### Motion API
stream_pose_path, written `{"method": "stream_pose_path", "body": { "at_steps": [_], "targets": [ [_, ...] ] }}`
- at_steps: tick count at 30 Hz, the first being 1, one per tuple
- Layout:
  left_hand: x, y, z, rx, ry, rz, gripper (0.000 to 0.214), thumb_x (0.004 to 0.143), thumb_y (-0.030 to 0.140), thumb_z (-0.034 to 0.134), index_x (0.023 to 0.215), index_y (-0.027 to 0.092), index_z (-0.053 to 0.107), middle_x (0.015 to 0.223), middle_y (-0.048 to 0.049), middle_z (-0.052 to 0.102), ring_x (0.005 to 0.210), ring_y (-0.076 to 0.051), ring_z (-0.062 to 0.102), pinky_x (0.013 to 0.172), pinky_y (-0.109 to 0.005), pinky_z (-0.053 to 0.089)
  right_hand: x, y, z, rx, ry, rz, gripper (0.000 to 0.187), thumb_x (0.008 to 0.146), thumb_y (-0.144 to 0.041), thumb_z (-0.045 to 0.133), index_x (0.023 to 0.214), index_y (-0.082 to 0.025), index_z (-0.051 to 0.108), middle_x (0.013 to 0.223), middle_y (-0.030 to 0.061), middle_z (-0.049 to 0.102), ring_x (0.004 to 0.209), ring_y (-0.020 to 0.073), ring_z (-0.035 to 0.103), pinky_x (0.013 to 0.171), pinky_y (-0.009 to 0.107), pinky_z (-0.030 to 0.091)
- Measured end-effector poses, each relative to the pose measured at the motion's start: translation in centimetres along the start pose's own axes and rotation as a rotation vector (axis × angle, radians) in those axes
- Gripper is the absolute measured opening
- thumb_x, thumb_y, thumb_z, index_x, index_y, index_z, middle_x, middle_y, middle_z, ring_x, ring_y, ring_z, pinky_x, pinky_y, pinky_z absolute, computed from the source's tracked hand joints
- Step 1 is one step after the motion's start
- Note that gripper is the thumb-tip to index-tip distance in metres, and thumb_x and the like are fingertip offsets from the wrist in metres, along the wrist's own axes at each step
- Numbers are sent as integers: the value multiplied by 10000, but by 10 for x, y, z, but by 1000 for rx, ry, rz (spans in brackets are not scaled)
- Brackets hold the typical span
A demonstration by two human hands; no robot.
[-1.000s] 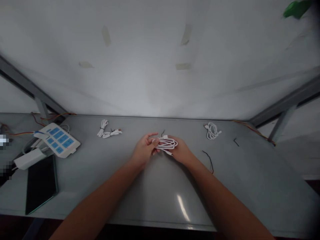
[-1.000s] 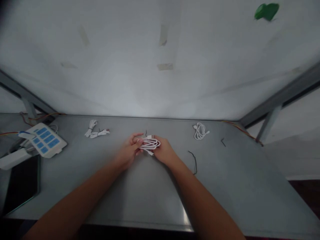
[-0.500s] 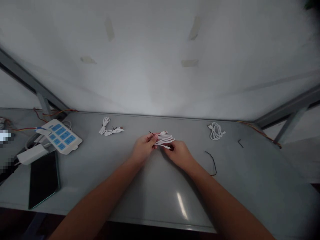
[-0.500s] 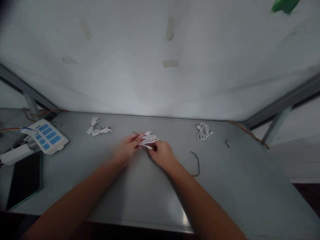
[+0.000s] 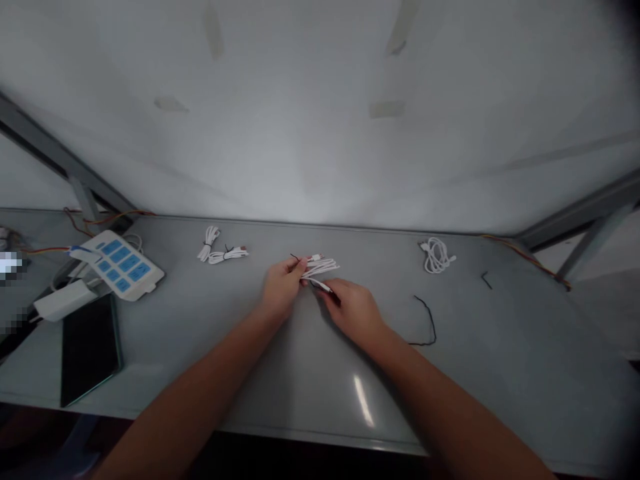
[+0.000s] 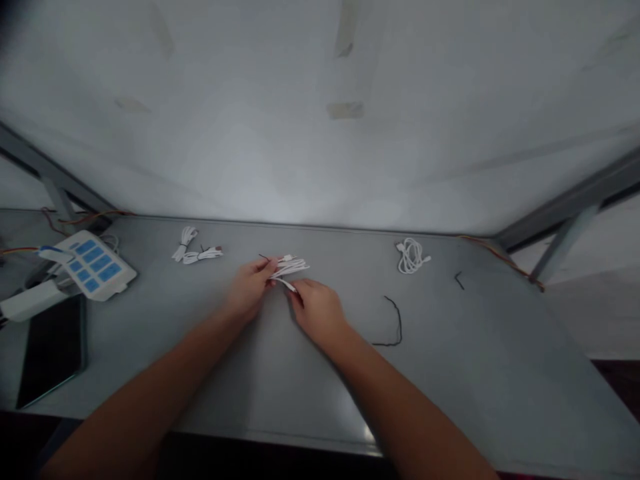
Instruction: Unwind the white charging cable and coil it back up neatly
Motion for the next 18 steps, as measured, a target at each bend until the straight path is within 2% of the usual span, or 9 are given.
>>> {"method": "stream_pose_path", "body": {
  "at_steps": [3, 6, 9, 13, 15, 18],
  "targets": [
    [0, 1, 2, -71, 12, -23, 220, 845, 341, 714, 933, 157, 796, 819, -36, 712, 620, -96, 524, 568, -195, 384, 3, 7, 2, 17, 26, 25, 171, 967, -230, 605, 850, -202, 726, 839, 59, 752, 754, 189, 682, 657, 270, 409],
    [0, 3, -1, -1, 65, -24, 242, 905, 312, 640, 1015, 153, 785, 844, -41, 719, 622, -105, 539, 578, -208, 398, 3, 8, 4, 15, 48, -1, 180, 959, -205, 601, 844, -215, 739, 821, 41, 761, 731, 169, 684, 636, 262, 391],
    [-2, 12, -4, 332, 108, 52, 287, 961, 309, 561, 1036, 144, 783, 814, -50, 729, 640, -149, 584, 595, -246, 413, -1, -1, 7, -79, 48, -125, 193, 936, -188, 592, 801, -218, 726, 748, 25, 765, 625, 149, 654, 579, 274, 338],
    [-12, 27, 2, 845, 88, 285, 312, 1014, 287, 506, 997, 133, 778, 905, -104, 758, 807, -214, 661, 739, -303, 452, -8, -14, 6, -207, 115, -274, 175, 929, -185, 567, 821, -186, 704, 615, 27, 716, 484, 148, 575, 521, 311, 281],
    [-18, 31, 7, 965, 65, 374, 326, 1035, 285, 481, 1020, 139, 772, 955, -116, 748, 870, -223, 666, 791, -313, 457, -9, -17, 1, -197, 179, -312, 201, 957, -172, 522, 846, -180, 689, 625, 28, 707, 499, 151, 578, 529, 309, 314],
    [-25, 32, 13, 1069, 3, 427, 336, 1049, 297, 465, 1074, 166, 773, 917, -95, 699, 874, -221, 652, 820, -318, 470, -9, -19, -11, -130, 278, -354, 208, 976, -140, 485, 913, -179, 679, 721, 47, 722, 608, 174, 619, 593, 304, 416]
  ]
}}
Point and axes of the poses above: each hand's wrist, its own x-axis towards the middle knuckle, its own z-axis out of the palm, y = z × x, the point moved 4 cm from there along x, towards the middle knuckle
